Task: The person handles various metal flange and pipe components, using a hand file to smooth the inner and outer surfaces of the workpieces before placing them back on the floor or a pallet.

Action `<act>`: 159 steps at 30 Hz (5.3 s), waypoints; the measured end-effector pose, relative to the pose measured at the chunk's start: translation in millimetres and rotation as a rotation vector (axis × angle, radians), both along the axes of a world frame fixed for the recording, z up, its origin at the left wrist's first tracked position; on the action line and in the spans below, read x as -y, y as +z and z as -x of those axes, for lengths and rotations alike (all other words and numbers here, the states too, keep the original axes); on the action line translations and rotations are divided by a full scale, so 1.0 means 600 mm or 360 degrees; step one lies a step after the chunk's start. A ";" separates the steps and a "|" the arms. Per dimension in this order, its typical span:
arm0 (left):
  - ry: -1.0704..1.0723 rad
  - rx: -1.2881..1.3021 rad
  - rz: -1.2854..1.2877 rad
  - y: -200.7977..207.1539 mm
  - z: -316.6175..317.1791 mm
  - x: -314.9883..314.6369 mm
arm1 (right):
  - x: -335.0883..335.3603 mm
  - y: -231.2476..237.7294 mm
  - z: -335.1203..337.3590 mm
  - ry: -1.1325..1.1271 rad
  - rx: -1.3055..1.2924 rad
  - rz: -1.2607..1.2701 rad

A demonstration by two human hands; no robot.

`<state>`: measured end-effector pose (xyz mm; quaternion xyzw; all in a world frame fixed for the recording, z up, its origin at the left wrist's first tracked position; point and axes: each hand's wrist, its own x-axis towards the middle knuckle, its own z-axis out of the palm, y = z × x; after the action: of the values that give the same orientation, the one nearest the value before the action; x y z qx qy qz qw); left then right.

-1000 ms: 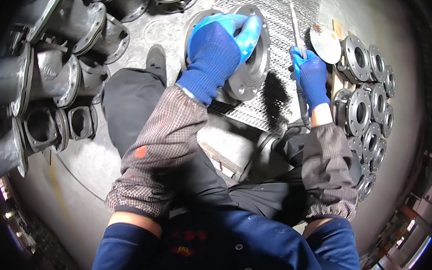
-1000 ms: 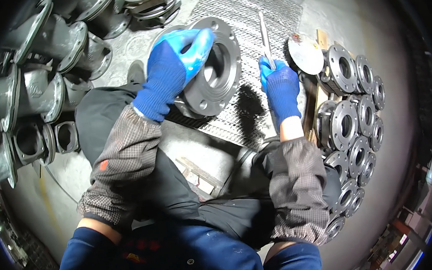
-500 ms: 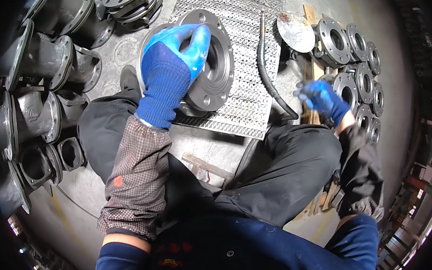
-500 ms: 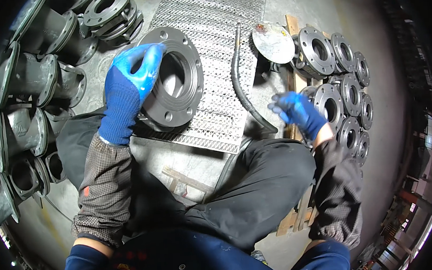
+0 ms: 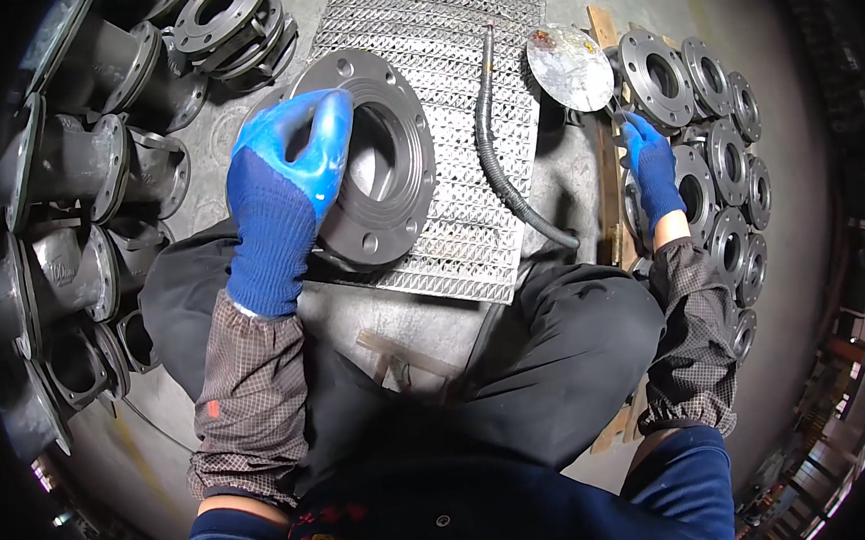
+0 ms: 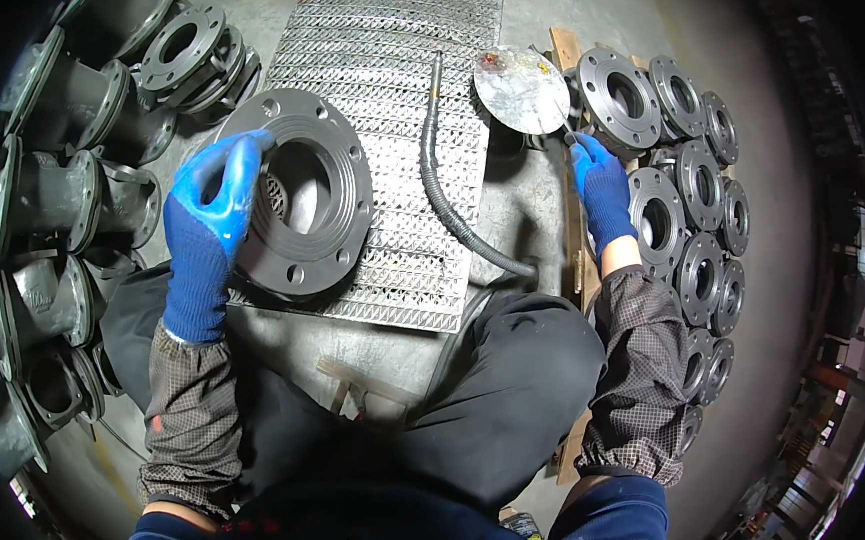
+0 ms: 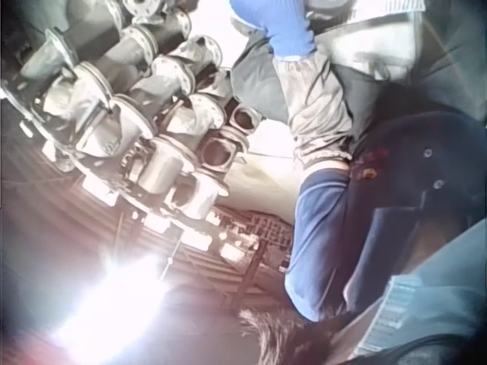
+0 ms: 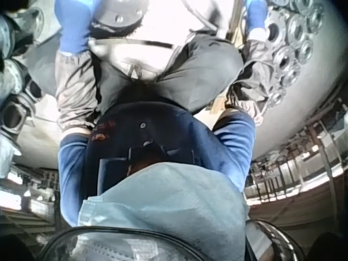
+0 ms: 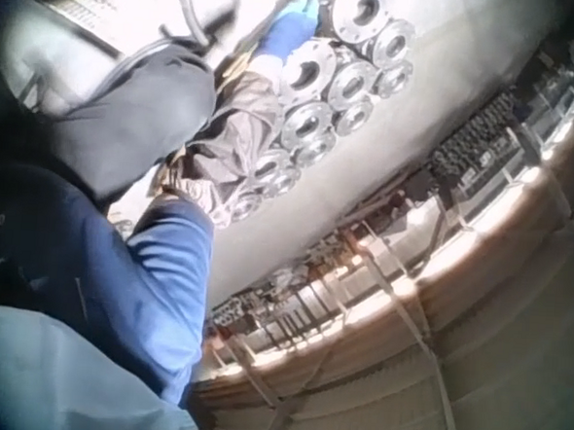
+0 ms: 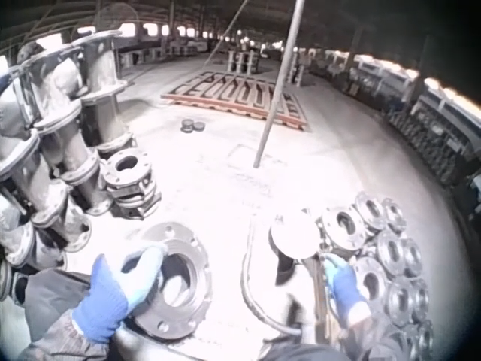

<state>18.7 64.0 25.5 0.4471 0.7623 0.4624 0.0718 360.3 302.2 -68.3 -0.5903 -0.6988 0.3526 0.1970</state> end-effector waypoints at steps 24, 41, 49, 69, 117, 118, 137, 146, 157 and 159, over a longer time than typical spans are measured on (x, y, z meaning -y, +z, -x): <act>-0.0079 0.0107 0.0056 0.014 -0.015 -0.007 | -0.053 -0.037 0.016 -0.0051 0.0350 -0.0157; -0.0109 0.0103 0.0040 0.010 -0.011 -0.003 | -0.005 0.002 0.018 -0.0256 -0.0482 0.0768; -0.0057 0.0278 -0.0012 0.006 -0.007 0.002 | 0.035 -0.036 0.016 0.0349 0.0944 -0.0626; -0.0118 0.0115 -0.0012 0.010 -0.008 0.003 | 0.051 -0.033 0.006 0.0247 0.0937 -0.0308; -0.0099 -0.0009 0.0008 0.024 -0.021 -0.007 | -0.117 0.005 0.038 0.0243 0.0484 -0.0373; -0.0100 -0.0003 0.0019 0.024 -0.021 -0.006 | -0.108 0.009 0.034 0.0229 0.0486 -0.0397; -0.0126 0.0077 -0.0015 0.014 -0.019 0.005 | -0.031 0.014 0.020 0.0335 0.0726 -0.0327; -0.0126 0.0084 0.0015 0.021 -0.024 0.002 | -0.037 -0.002 0.015 0.0219 0.0548 -0.0151; -0.0126 0.0053 0.0002 0.016 -0.019 0.003 | -0.018 -0.007 0.016 0.0252 0.0545 -0.0305; -0.0110 0.0031 0.0004 0.019 -0.020 0.003 | -0.026 -0.012 0.014 0.0134 0.0577 -0.0155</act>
<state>30.7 62.2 37.0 0.4687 0.7463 0.4629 0.0957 351.8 318.0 -75.7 -0.6042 -0.7632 0.2140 0.0812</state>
